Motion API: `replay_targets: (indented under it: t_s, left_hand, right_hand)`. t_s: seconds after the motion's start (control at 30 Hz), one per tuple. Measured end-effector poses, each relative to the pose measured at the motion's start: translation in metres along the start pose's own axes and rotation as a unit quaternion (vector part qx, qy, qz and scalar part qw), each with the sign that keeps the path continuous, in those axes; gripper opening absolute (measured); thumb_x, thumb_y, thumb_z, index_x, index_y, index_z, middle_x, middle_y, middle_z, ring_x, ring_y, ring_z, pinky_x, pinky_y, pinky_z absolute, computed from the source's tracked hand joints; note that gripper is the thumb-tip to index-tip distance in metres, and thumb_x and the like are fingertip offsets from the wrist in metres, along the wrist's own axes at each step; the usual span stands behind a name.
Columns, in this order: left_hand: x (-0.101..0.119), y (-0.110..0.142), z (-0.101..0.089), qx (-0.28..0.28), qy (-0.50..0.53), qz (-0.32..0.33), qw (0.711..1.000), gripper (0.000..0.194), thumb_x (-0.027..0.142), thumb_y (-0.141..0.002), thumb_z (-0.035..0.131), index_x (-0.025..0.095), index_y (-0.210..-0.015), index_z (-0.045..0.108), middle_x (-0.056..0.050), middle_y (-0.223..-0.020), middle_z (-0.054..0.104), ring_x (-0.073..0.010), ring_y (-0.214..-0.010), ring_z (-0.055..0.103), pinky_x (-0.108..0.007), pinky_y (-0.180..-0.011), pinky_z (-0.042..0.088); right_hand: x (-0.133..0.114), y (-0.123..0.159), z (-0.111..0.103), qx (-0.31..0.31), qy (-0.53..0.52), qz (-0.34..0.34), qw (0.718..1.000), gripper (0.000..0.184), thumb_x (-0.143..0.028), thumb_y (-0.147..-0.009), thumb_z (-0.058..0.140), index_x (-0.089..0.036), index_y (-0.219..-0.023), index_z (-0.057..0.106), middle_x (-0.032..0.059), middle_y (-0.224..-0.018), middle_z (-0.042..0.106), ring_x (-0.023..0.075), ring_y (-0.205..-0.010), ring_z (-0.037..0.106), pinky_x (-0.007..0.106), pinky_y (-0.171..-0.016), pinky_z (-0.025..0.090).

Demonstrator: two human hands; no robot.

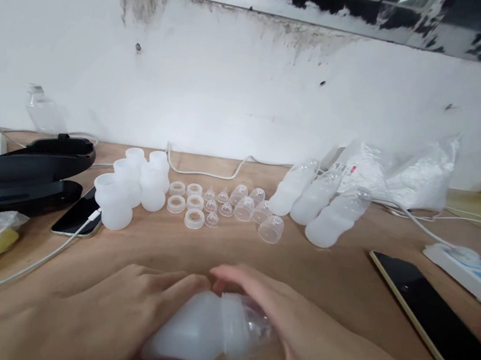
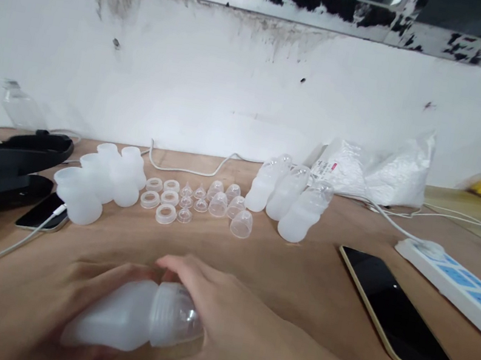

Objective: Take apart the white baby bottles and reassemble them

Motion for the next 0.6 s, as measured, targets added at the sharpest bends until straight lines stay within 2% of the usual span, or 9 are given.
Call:
replay_targets:
  t_s: [0.1, 0.2, 0.27, 0.33, 0.43, 0.47, 0.53, 0.6]
  left_hand:
    - [0.004, -0.004, 0.001, -0.059, -0.004, 0.025, 0.998, 0.048, 0.030, -0.077, 0.052, 0.025, -0.123, 0.040, -0.003, -0.105, 0.063, -0.0185, -0.076, 0.063, -0.025, -0.060, 0.048]
    - [0.003, -0.002, 0.006, -0.037, -0.013, 0.037, 0.999, 0.048, 0.035, -0.081, 0.048, 0.026, -0.127, 0.036, -0.002, -0.098, 0.065, -0.0177, -0.072, 0.064, -0.024, -0.058, 0.047]
    - [0.000, 0.003, 0.013, -0.017, -0.022, 0.050, 0.998, 0.050, 0.040, -0.081, 0.048, 0.027, -0.127, 0.035, -0.001, -0.094, 0.066, -0.0170, -0.070, 0.063, -0.023, -0.057, 0.047]
    - [-0.008, 0.012, 0.019, 0.019, -0.047, 0.049, 0.998, 0.051, 0.043, -0.079, 0.049, 0.027, -0.127, 0.036, -0.002, -0.100, 0.066, -0.0181, -0.075, 0.064, -0.024, -0.061, 0.048]
    - [-0.025, 0.030, 0.024, 0.098, -0.103, -0.015, 0.990, 0.052, 0.040, -0.077, 0.049, 0.028, -0.126, 0.035, -0.004, -0.112, 0.062, -0.0224, -0.089, 0.062, -0.028, -0.071, 0.048]
    - [-0.031, 0.034, 0.024, 0.112, -0.117, -0.040, 0.986, 0.053, 0.040, -0.077, 0.049, 0.029, -0.127, 0.033, -0.004, -0.110, 0.062, -0.0232, -0.088, 0.062, -0.030, -0.072, 0.048]
    - [-0.039, 0.039, 0.023, 0.107, -0.123, -0.064, 0.985, 0.055, 0.040, -0.077, 0.048, 0.029, -0.128, 0.030, -0.005, -0.110, 0.062, -0.0246, -0.085, 0.063, -0.032, -0.069, 0.049]
    - [-0.044, 0.038, 0.021, 0.081, -0.114, -0.073, 0.987, 0.055, 0.041, -0.078, 0.047, 0.028, -0.128, 0.030, -0.007, -0.108, 0.063, -0.0251, -0.079, 0.064, -0.034, -0.063, 0.050]
  right_hand:
    - [-0.002, -0.004, 0.003, -0.071, -0.032, 0.076, 0.994, 0.046, -0.054, -0.063, 0.064, -0.021, -0.095, 0.062, -0.0004, -0.074, 0.063, 0.0130, -0.062, 0.058, 0.020, -0.049, 0.040]
    - [-0.006, -0.002, 0.008, -0.074, -0.069, 0.112, 0.989, 0.045, -0.056, -0.064, 0.063, -0.022, -0.093, 0.063, -0.0017, -0.071, 0.062, 0.0110, -0.059, 0.055, 0.018, -0.044, 0.034]
    - [-0.004, 0.002, 0.010, -0.079, -0.091, 0.110, 0.987, 0.044, -0.055, -0.063, 0.064, -0.022, -0.092, 0.063, -0.0024, -0.071, 0.062, 0.0105, -0.060, 0.055, 0.017, -0.045, 0.035]
    - [0.006, 0.007, 0.006, -0.053, -0.080, 0.099, 0.990, 0.042, -0.055, -0.065, 0.063, -0.021, -0.089, 0.063, -0.0025, -0.070, 0.062, 0.0105, -0.060, 0.055, 0.018, -0.047, 0.038]
    - [0.036, 0.014, -0.010, 0.056, 0.011, 0.123, 0.991, 0.040, -0.053, -0.074, 0.054, -0.020, -0.093, 0.062, 0.0003, -0.074, 0.063, 0.0129, -0.063, 0.058, 0.022, -0.056, 0.044]
    - [0.047, 0.016, -0.015, 0.091, 0.058, 0.140, 0.984, 0.043, -0.053, -0.075, 0.053, -0.020, -0.101, 0.060, 0.0022, -0.079, 0.064, 0.0151, -0.067, 0.059, 0.025, -0.060, 0.046]
    - [0.062, 0.014, -0.022, 0.111, 0.164, 0.114, 0.974, 0.058, -0.054, -0.073, 0.054, -0.019, -0.119, 0.051, 0.0081, -0.100, 0.062, 0.0212, -0.082, 0.060, 0.032, -0.067, 0.049]
    - [0.068, 0.005, -0.021, 0.096, 0.264, 0.055, 0.958, 0.059, -0.051, -0.078, 0.048, -0.018, -0.127, 0.043, 0.0124, -0.114, 0.054, 0.0236, -0.084, 0.060, 0.036, -0.067, 0.049]
Point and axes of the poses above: each hand's wrist, its own y-axis away from the middle knuckle, its own z-axis out of the palm, x = y × z, the point moved 1 cm from there along -y, towards the middle knuckle
